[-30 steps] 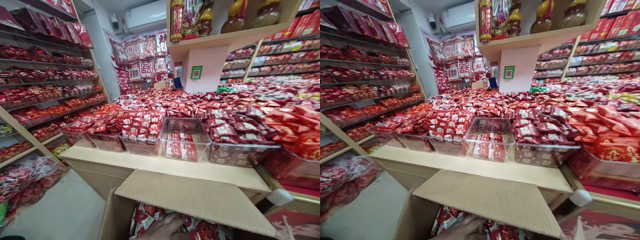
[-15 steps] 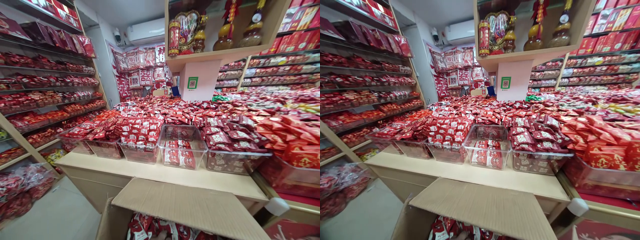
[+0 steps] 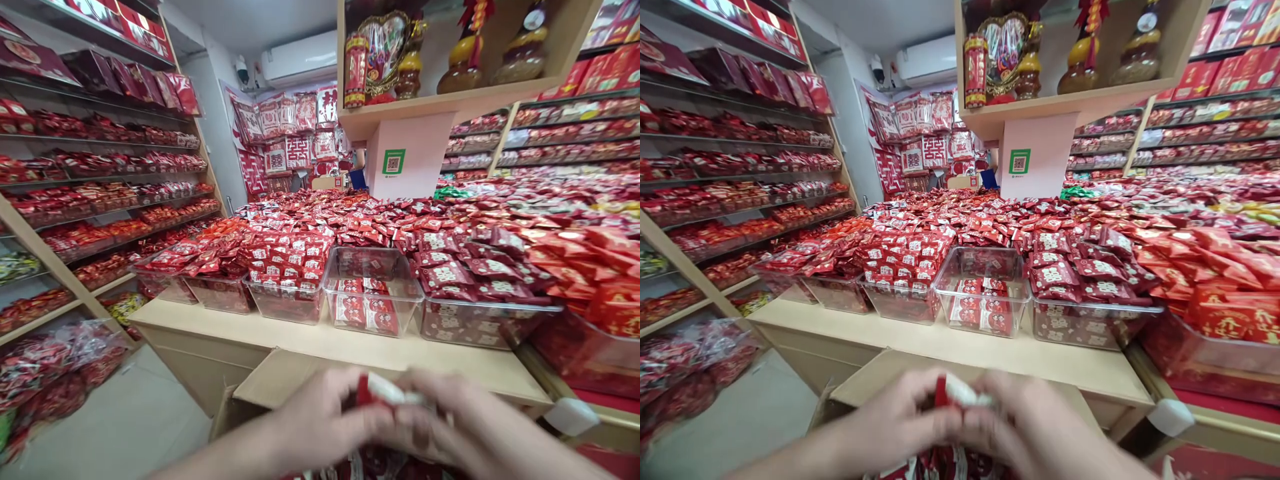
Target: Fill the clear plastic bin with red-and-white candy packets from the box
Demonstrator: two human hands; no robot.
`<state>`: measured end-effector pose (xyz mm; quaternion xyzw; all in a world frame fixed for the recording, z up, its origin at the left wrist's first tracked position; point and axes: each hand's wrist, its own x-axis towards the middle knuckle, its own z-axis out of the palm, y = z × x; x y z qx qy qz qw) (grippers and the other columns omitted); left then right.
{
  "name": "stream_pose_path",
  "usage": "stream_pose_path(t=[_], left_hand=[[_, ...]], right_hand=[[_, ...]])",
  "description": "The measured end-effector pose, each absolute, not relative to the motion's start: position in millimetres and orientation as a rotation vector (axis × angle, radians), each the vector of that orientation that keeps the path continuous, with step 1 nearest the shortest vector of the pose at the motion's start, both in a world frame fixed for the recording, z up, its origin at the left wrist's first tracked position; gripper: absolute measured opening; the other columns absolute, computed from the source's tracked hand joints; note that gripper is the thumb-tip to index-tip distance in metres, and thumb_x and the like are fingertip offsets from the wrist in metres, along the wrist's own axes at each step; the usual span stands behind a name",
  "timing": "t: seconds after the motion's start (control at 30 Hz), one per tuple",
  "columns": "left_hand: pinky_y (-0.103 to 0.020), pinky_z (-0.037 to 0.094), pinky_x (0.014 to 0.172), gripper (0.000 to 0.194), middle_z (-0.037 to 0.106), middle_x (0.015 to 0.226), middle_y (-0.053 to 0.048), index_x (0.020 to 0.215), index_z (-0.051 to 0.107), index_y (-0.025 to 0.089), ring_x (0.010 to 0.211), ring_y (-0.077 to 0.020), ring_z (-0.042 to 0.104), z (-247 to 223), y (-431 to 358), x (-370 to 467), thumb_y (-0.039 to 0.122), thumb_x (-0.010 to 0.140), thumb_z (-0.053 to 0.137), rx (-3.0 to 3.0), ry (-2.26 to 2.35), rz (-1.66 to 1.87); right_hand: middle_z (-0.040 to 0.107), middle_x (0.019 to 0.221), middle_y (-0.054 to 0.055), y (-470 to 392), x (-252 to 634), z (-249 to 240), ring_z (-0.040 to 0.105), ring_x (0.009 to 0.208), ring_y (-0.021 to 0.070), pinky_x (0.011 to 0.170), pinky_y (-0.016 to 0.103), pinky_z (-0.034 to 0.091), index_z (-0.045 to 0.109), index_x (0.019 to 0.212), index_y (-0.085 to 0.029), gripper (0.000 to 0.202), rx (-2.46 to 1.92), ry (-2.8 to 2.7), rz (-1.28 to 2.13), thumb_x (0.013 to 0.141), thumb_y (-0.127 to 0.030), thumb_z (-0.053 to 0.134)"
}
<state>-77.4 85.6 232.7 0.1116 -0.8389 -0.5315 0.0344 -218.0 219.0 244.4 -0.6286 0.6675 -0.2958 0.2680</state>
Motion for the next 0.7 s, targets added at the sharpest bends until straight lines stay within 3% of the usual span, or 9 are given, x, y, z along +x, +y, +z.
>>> stream_pose_path(t=[0.1,0.27,0.43,0.53,0.6,0.7], left_hand=[[-0.014,0.03,0.038,0.041,0.06,0.083,-0.008,0.09,0.053,0.013,0.054,-0.0098,0.058,256,64,-114,0.047,0.079,0.034,0.328,-2.384,-1.888],[-0.013,0.029,0.035,0.039,0.061,0.079,-0.007,0.09,0.053,0.014,0.046,-0.0097,0.058,258,16,-164,0.048,0.075,0.042,0.347,-2.233,-1.733],[-0.015,0.033,0.038,0.037,0.061,0.08,-0.005,0.089,0.051,0.016,0.049,-0.0093,0.058,246,-11,-188,0.049,0.075,0.042,0.352,-1.882,-1.864],[-0.017,0.038,0.045,0.037,0.061,0.08,-0.005,0.091,0.05,0.016,0.056,-0.0094,0.058,238,-13,-190,0.049,0.075,0.042,0.264,-1.587,-1.991],[-0.019,0.04,0.05,0.037,0.06,0.081,-0.004,0.089,0.051,0.016,0.062,-0.0099,0.058,233,-11,-189,0.049,0.075,0.042,0.207,-1.464,-2.038],[-0.022,0.043,0.06,0.028,0.059,0.079,-0.003,0.08,0.053,0.014,0.068,-0.0101,0.056,227,-7,-185,0.042,0.073,0.05,0.213,-1.449,-1.994]], right_hand=[[0.058,0.072,0.004,187,-249,265,0.055,0.056,0.0109,0.044,0.019,0.043,0.054,0.081,-0.015,0.035,-1.504,1.621,-1.012,0.078,-0.047,0.039],[0.053,0.06,0.0,133,-285,268,0.052,0.048,0.0095,0.04,0.019,0.042,0.054,0.077,-0.015,0.037,-1.502,1.666,-1.253,0.074,-0.05,0.042],[0.057,0.071,0.001,93,-299,249,0.056,0.05,0.0132,0.038,0.023,0.043,0.053,0.089,-0.019,0.034,-1.536,1.767,-1.486,0.075,-0.047,0.041],[0.06,0.083,0.004,81,-301,232,0.059,0.067,0.0156,0.057,0.028,0.048,0.054,0.095,-0.019,0.027,-1.65,1.897,-1.667,0.078,-0.037,0.042],[0.059,0.094,0.005,79,-299,223,0.056,0.085,0.0165,0.074,0.03,0.045,0.054,0.098,-0.02,0.024,-1.819,1.925,-1.748,0.079,-0.029,0.043],[0.055,0.103,0.006,82,-297,218,0.049,0.099,0.0166,0.085,0.032,0.04,0.055,0.1,-0.022,0.025,-2.078,1.879,-1.706,0.077,-0.023,0.046]])
